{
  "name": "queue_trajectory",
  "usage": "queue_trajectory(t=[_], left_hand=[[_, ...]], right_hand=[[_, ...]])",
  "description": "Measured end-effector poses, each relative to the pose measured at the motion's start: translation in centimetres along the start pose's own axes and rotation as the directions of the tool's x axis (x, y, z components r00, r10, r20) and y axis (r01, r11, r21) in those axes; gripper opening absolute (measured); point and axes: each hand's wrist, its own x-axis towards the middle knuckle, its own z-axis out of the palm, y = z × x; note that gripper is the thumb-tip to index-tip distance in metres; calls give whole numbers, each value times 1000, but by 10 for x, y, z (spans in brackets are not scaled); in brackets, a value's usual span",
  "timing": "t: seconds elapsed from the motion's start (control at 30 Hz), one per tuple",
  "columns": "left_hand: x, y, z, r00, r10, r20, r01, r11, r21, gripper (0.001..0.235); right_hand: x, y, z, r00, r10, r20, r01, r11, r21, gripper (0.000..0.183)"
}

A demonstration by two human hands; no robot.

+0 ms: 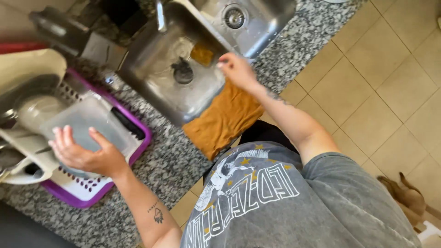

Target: The person washes various kitchen items in a double-basin sink using a sponge and running water. They scrub and rinse a grey bowl, a metal lid, a clear plastic container, a clear plastic lid, a blue bowl, and an orange bowl, placing each item into a drying rack after cleaning.

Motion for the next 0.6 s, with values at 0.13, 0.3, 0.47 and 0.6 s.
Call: queue_trajectory(t=[0.13, 0.3, 0.47, 0.6], left_hand=[[-14, 94, 44, 969, 248, 0, -245, 958, -151, 19], [-55, 157, 90, 958, 241, 158, -221, 966, -135, 28], [-65, 213, 57, 815, -541, 208, 406, 789, 462, 62], [-93, 190, 34, 909, -410, 73, 310, 783, 539, 67]], right_hand=[[104, 95, -104, 906, 1, -423, 130, 951, 281, 29], [243, 154, -235, 799, 321, -509, 112, 752, 650, 65], [327, 151, -305, 628, 629, -458, -46, 617, 785, 81], [337, 141, -324, 632, 620, -465, -137, 680, 721, 33]])
